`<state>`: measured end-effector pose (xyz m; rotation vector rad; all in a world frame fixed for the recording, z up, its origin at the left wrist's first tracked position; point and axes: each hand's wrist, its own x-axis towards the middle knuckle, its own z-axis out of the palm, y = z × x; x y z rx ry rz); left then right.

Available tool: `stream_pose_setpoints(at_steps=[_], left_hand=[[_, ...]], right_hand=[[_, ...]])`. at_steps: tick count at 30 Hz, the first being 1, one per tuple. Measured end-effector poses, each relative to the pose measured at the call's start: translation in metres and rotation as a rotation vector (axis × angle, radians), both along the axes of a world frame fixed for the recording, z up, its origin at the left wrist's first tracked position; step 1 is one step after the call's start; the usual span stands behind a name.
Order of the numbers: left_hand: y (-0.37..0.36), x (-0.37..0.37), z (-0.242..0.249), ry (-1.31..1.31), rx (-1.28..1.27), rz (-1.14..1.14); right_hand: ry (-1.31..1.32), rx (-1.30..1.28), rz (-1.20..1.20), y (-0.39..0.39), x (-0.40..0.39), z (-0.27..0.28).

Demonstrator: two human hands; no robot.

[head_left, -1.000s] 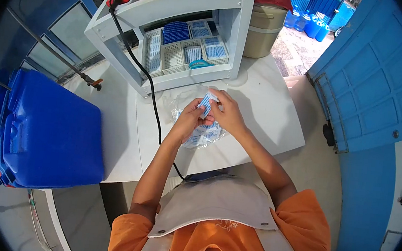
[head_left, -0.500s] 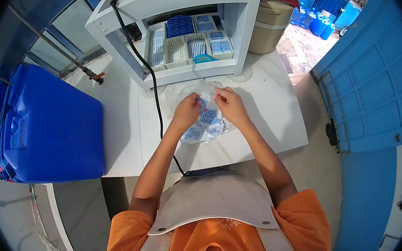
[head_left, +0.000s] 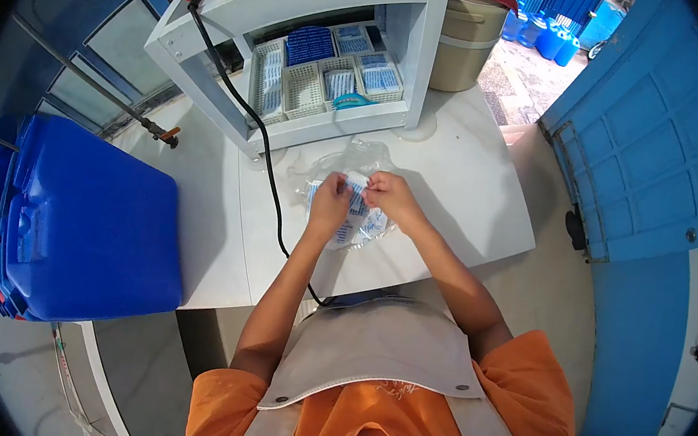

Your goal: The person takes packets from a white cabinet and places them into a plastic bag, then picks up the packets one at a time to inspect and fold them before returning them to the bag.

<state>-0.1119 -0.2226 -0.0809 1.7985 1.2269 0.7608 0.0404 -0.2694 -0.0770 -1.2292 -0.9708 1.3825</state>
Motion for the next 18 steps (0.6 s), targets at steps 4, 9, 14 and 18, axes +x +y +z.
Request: stream_pose_setpoints(at_steps=[4,9,14,18], left_hand=[[0.004,-0.004,0.02,-0.257,-0.226,0.02],[0.01,-0.019,0.02,-0.166,-0.149,0.042],[0.009,-0.023,0.003,-0.13,-0.26,0.015],[0.004,-0.009,-0.011,-0.038,-0.051,0.015]], right_hand=[[0.081,0.007,-0.03,0.006,0.001,0.014],[-0.948,0.113,-0.003,-0.011,-0.016,0.008],[-0.962,0.218,-0.198,-0.015,-0.028,-0.006],[-0.882,0.192,-0.221,-0.014,-0.017,-0.002]])
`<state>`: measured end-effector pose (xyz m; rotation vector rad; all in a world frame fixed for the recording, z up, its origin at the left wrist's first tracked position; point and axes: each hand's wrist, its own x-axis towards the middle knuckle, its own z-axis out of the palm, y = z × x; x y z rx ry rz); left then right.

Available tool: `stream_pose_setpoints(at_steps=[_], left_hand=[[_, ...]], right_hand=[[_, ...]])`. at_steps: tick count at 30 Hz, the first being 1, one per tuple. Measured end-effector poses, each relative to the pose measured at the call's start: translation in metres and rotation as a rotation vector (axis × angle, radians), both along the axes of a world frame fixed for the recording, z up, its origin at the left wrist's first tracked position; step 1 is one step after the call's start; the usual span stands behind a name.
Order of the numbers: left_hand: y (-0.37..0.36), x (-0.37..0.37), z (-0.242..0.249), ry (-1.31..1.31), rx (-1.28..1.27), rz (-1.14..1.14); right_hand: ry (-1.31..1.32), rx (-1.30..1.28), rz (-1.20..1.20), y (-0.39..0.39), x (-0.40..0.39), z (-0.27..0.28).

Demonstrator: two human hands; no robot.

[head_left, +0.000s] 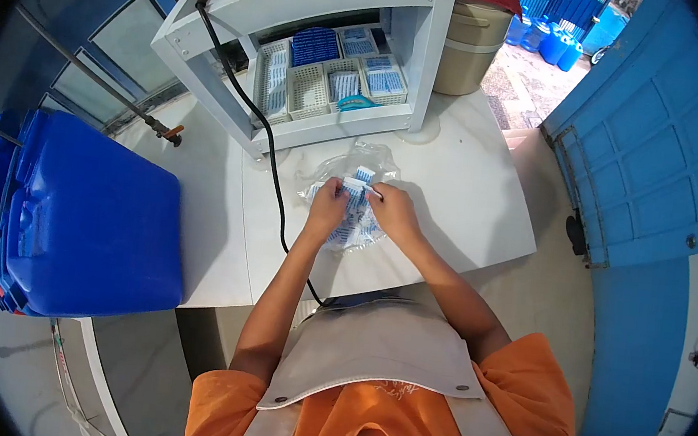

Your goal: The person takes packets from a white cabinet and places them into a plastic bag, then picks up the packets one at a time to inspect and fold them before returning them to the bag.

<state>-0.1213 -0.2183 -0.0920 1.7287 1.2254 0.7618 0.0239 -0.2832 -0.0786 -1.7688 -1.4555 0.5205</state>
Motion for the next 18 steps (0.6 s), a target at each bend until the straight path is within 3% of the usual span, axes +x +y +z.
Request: stream_pose_setpoints(at_steps=[3,5,6,8,15,17,18], left_hand=[[0.0,0.007,-0.008,-0.099,-0.023,-0.092],[-0.002,0.01,0.001,-0.276,-0.219,-0.069],[-0.004,0.011,0.01,-0.277,-0.219,-0.074],[-0.007,0.01,0.026,-0.083,-0.087,-0.104],[-0.01,0.005,0.022,-0.111,0.005,-0.216],[-0.015,0.005,0.032,-0.197,-0.253,-0.182],[-0.014,0.003,0.033,-0.197,-0.253,-0.179]], right_hand=[[0.128,-0.124,0.077,0.008,0.015,-0.003],[0.406,-0.192,0.136,0.017,0.026,-0.03],[0.405,-0.191,0.131,0.016,0.031,-0.024],[0.685,-0.393,0.244,0.011,0.036,0.001],[0.865,-0.438,0.503,0.011,0.035,0.008],[0.98,-0.422,0.538,0.011,0.034,0.002],[0.98,-0.424,0.541,0.009,0.031,0.007]])
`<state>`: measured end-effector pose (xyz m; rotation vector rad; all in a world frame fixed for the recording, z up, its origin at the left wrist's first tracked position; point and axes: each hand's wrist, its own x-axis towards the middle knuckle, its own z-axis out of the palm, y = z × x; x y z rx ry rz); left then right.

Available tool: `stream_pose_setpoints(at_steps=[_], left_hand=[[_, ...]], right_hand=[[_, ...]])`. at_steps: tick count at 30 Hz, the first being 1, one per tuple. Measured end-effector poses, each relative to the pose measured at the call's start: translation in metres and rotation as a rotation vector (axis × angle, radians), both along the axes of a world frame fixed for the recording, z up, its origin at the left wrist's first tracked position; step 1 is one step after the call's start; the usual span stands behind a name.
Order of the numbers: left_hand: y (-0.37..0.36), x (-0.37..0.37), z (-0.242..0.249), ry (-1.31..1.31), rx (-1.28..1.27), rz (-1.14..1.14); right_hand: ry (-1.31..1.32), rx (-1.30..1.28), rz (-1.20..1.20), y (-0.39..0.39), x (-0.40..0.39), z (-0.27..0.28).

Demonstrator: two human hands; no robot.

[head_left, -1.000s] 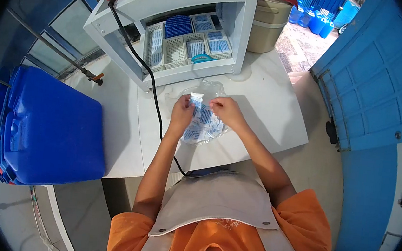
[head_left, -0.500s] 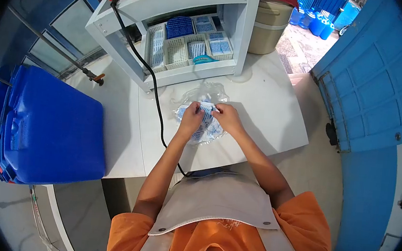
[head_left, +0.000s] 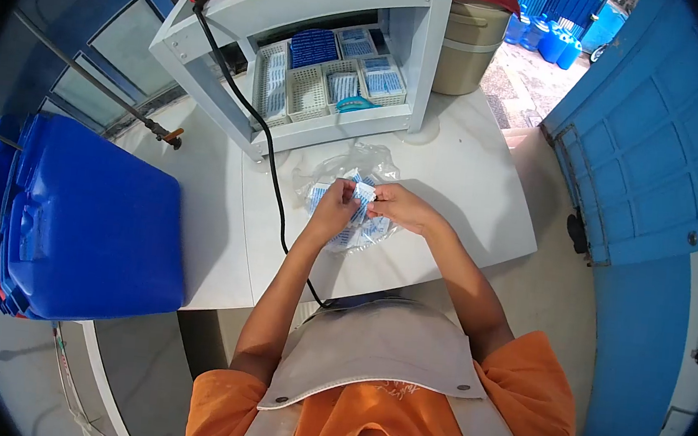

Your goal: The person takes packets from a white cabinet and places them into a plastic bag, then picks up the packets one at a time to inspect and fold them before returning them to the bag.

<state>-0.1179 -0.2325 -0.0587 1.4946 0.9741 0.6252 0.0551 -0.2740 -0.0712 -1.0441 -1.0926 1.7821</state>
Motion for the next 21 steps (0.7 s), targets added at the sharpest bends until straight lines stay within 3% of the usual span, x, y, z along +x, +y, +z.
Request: stream_pose_setpoints(at_steps=[2,6,8,9,11,14,15,17,21], left_hand=[[0.002,-0.004,0.002,0.139,0.116,-0.093],[0.003,-0.003,-0.006,0.148,0.139,-0.11],[-0.001,0.001,0.007,0.077,-0.115,-0.01],[-0.001,0.001,0.004,0.077,-0.115,-0.013],[0.0,0.002,0.0,-0.056,-0.164,-0.043],[0.002,0.001,-0.003,-0.044,-0.211,-0.005],[0.004,0.0,-0.002,-0.045,-0.207,-0.006],[0.006,-0.002,-0.001,-0.214,-0.472,0.088],[0.007,0.002,0.0,-0.351,-0.518,0.176]], right_hand=[[0.071,0.051,-0.04,-0.004,-0.004,0.01],[-0.025,-0.033,-0.052,-0.004,0.002,0.009],[0.112,-0.149,-0.176,-0.001,0.001,0.005],[0.112,-0.15,-0.179,-0.001,-0.002,0.011],[-0.256,-0.175,-0.324,-0.002,-0.007,0.025],[-0.341,-0.091,-0.323,-0.003,-0.011,0.018],[-0.341,-0.086,-0.325,-0.003,-0.011,0.013],[-0.226,-0.016,-0.319,-0.005,-0.01,0.001],[-0.257,0.07,-0.426,-0.009,-0.017,0.002]])
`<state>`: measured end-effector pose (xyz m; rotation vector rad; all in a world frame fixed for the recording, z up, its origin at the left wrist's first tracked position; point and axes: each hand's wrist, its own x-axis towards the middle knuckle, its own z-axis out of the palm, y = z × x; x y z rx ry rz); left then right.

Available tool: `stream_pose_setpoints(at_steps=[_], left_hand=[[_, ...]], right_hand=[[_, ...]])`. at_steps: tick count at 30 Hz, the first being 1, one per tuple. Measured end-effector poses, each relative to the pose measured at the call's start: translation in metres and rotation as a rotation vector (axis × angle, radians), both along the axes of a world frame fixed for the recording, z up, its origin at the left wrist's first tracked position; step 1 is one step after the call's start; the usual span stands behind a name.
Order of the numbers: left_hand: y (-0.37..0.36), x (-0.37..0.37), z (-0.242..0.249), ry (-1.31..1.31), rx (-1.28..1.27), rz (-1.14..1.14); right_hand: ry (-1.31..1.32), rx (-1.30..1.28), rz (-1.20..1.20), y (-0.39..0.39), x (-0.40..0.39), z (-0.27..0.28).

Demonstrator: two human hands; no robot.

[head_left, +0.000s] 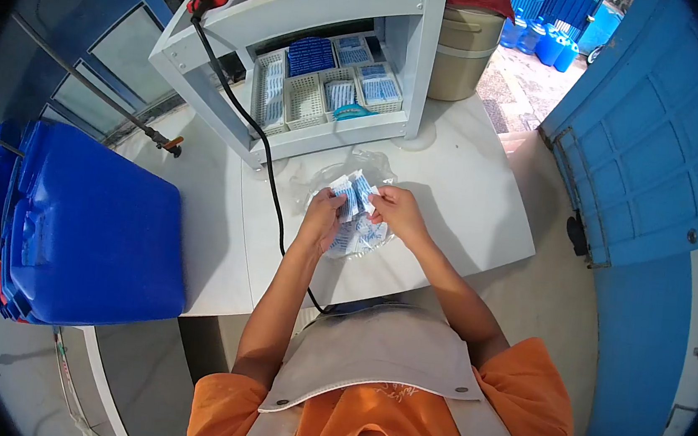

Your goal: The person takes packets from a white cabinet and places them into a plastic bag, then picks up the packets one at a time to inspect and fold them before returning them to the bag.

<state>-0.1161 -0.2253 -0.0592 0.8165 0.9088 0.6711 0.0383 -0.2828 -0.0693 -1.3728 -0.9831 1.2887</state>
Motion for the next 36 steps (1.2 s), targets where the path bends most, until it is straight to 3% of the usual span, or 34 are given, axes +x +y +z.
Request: stream_pose_setpoints(at_steps=[2,9,12,14,18,20,24,26,27,29,30,31,33,36], left_hand=[[-0.003,0.003,0.004,-0.024,-0.012,0.071],[-0.009,0.018,0.016,0.105,0.06,0.142],[-0.003,0.015,0.014,-0.086,-0.062,0.007],[-0.003,0.014,0.018,-0.191,-0.161,-0.021],[-0.005,0.015,0.026,-0.25,-0.12,-0.021],[-0.006,0.015,0.028,-0.247,-0.105,-0.011],[-0.007,0.015,0.023,-0.259,-0.115,-0.037],[-0.008,0.015,0.025,-0.323,-0.168,0.044],[-0.008,0.014,0.026,-0.322,-0.168,0.043],[-0.006,0.009,0.027,-0.156,-0.015,0.07],[-0.006,0.008,0.025,-0.155,-0.018,0.071],[-0.006,0.009,0.021,-0.058,0.038,-0.01],[-0.008,0.013,0.019,0.037,0.097,-0.101],[-0.014,0.02,0.024,0.068,0.259,-0.149]], right_hand=[[0.036,0.058,-0.163,-0.005,-0.004,0.006],[0.062,0.101,-0.092,-0.016,-0.006,0.019],[0.117,0.032,-0.031,-0.017,0.006,0.022],[0.27,-0.027,0.01,-0.018,0.011,0.021],[0.491,-0.07,0.036,-0.019,0.017,0.023],[0.83,-0.204,0.067,-0.019,0.017,0.022],[0.823,-0.178,0.008,-0.017,0.006,0.008],[0.429,-0.001,-0.216,-0.018,0.001,0.008],[0.429,-0.001,-0.217,-0.018,0.005,0.007],[-0.115,0.162,-0.205,-0.014,0.021,0.008],[-0.222,0.126,-0.109,-0.009,0.031,0.01],[-0.221,0.123,-0.11,-0.004,0.034,0.017],[-0.232,0.053,0.234,0.0,0.04,0.034],[-0.129,-0.001,0.237,0.006,0.033,0.049]])
